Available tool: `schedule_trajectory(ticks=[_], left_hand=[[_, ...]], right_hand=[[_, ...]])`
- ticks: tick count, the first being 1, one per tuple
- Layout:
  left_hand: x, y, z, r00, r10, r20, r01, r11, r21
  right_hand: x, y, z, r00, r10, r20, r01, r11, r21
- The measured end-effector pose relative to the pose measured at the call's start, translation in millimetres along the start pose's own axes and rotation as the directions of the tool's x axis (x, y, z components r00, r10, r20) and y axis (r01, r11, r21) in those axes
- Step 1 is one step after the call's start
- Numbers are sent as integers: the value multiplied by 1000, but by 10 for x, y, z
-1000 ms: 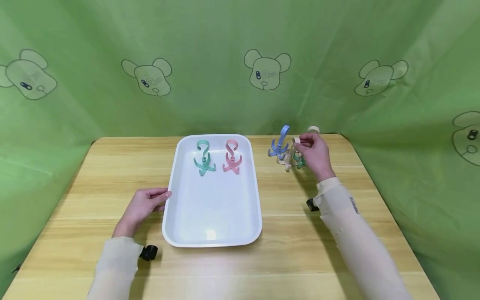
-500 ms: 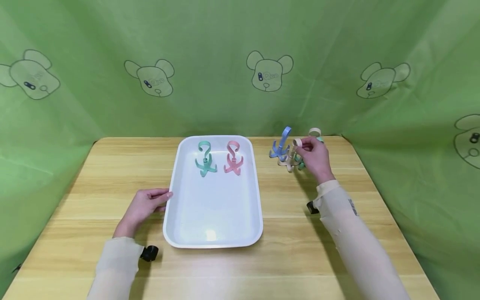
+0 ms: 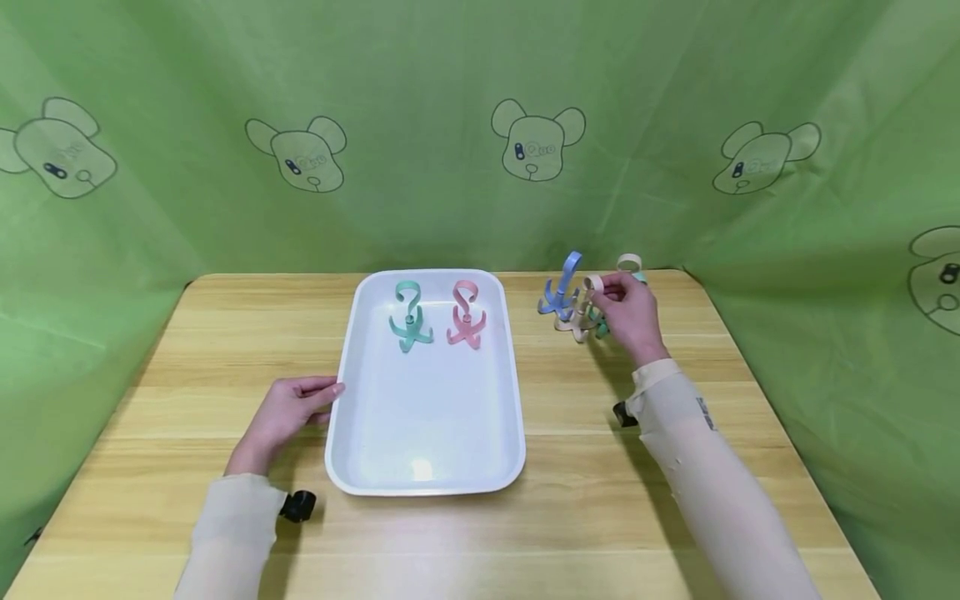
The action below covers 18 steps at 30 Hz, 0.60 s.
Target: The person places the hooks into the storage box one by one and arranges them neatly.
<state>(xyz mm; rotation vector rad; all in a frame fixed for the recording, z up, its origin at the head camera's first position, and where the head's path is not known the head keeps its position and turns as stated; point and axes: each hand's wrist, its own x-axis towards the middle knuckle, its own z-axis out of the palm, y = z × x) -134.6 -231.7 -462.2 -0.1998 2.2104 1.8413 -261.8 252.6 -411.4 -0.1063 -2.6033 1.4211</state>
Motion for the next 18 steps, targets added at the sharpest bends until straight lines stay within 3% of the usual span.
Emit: schedule_trajectory(ticks=[18], left_hand=[[10,-19,1,1000,6,-6,-6,1000,-11]], right_hand=[[-55,-63,-75,1000,-6,5,6,1000,7]])
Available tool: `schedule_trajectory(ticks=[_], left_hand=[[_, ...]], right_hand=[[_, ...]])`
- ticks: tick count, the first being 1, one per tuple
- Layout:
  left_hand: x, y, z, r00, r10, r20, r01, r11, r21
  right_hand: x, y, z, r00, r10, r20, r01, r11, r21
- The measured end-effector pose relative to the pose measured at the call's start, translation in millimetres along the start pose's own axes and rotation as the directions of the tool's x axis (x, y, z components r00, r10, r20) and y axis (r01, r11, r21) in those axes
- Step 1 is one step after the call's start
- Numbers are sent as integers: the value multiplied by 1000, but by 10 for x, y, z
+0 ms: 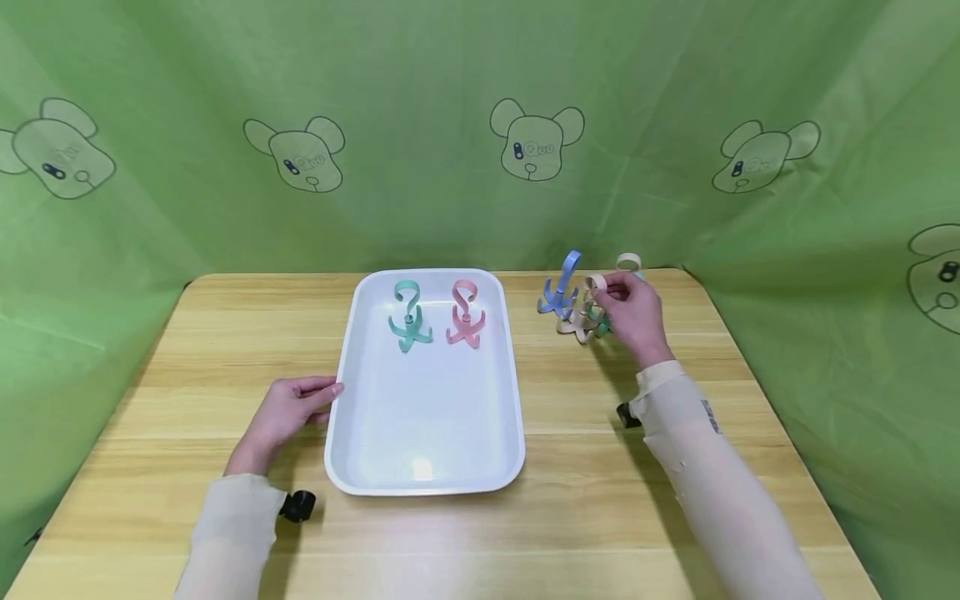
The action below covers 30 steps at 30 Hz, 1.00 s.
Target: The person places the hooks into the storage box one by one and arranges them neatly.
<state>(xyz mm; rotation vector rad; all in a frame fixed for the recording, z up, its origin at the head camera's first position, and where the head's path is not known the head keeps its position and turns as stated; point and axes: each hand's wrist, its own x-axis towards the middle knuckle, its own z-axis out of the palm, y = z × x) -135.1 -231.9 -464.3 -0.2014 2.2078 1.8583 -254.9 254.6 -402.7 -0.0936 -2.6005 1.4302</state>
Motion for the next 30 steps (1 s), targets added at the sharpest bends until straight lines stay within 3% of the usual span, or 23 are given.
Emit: schedule_trajectory(ticks=[20,30], left_hand=[[-18,15,-4,1000,-9,3,9,1000,3],[-13,17,-8,1000,-1,3,1,1000,11]], right_hand=[[-80,-204,-142,999,-36,-24,36,999,-1],[-192,-460,-251,996,-90,-24,90,996,-7]])
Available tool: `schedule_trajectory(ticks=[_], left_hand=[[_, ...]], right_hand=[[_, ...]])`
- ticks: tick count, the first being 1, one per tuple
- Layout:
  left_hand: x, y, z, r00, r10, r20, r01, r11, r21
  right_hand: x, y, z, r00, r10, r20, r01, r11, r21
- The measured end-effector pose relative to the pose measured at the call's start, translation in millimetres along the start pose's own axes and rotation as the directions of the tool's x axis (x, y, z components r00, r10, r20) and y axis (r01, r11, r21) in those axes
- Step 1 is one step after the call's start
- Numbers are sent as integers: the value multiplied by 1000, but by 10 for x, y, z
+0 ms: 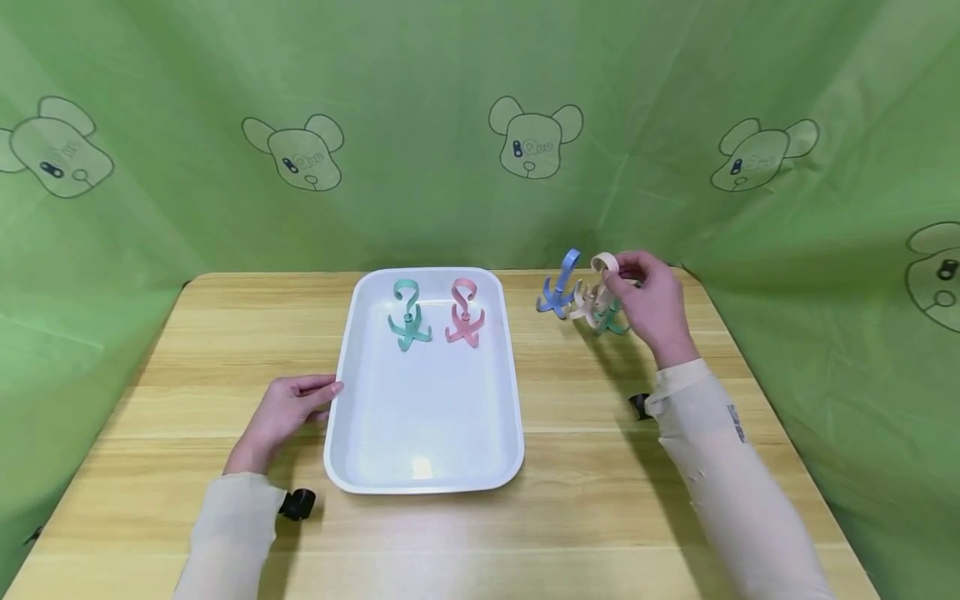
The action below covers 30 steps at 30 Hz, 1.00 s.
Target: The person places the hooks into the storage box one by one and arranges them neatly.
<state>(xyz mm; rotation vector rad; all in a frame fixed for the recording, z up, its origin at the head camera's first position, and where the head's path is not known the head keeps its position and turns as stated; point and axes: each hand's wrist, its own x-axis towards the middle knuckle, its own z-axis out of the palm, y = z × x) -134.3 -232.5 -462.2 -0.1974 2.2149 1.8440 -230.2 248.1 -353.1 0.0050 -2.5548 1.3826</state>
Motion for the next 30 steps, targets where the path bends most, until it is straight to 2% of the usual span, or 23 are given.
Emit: schedule_trajectory(ticks=[5,12,21,30], left_hand=[[1,-8,9,1000,1,1,-1,1000,-5],[13,-39,20,1000,-4,-3,4,1000,-12],[3,-28,15,1000,-3,-10,3,1000,-30],[3,-13,15,1000,1,-12,-2,1000,-28]], right_hand=[[-43,-140,-16,998,-62,-9,62,998,14],[-94,-265,-4,994,-112,5,111,994,21],[-205,-598,84,981,-181,65,176,981,77],[-271,-833,275,963,-236,129,221,968,121]])
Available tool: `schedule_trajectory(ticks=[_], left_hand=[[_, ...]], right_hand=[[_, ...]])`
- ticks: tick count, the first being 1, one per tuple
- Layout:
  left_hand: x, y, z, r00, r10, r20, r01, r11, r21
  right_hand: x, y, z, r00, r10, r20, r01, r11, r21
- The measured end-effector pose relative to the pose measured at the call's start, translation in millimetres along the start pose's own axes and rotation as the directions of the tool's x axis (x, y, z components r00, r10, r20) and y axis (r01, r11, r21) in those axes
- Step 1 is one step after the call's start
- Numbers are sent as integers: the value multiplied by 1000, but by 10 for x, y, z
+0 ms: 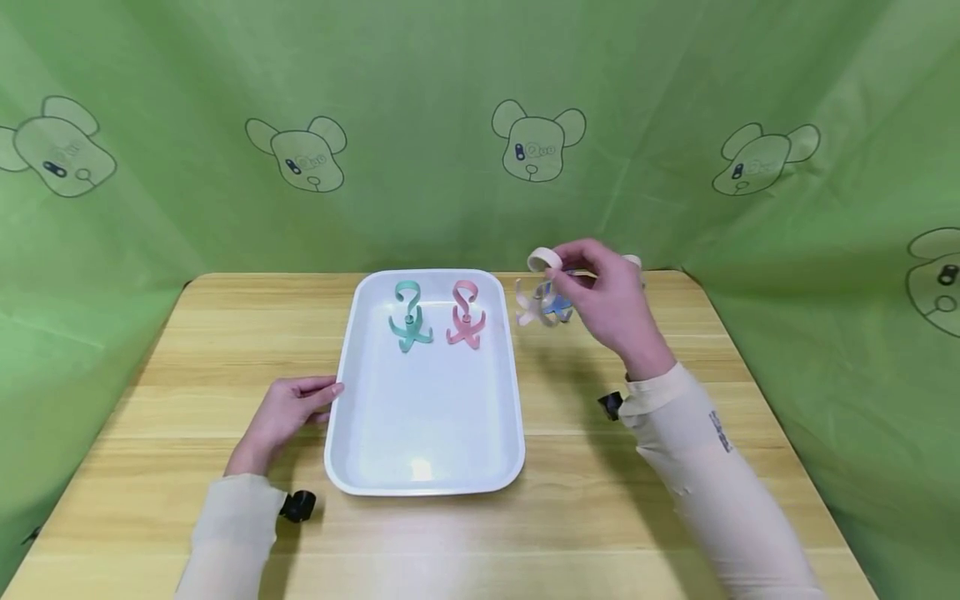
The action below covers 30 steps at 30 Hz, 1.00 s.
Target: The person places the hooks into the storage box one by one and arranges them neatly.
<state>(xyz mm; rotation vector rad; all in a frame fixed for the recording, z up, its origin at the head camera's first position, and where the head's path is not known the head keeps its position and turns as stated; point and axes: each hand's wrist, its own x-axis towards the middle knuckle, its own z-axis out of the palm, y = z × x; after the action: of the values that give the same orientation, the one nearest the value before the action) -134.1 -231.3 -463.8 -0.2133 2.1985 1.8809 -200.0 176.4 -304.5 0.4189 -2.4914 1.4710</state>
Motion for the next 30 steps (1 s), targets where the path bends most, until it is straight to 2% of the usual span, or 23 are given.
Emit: schedule_trajectory(ticks=[8,15,21,30], left_hand=[[19,-8,-13,1000,7,-3,-7,1000,20],[11,-15,-18,1000,-2,3,1,1000,21],[16,-29,-12,1000,10,5,-10,1000,4],[22,-33,-12,1000,18,14,-18,1000,3]], right_hand=[[14,-137,250,996,0,91,-3,999,33],[48,-183,492,982,-29,186,15,997,76],[70,-275,663,973,-45,227,31,997,66],[81,-435,898,956,-37,290,13,996,84]])
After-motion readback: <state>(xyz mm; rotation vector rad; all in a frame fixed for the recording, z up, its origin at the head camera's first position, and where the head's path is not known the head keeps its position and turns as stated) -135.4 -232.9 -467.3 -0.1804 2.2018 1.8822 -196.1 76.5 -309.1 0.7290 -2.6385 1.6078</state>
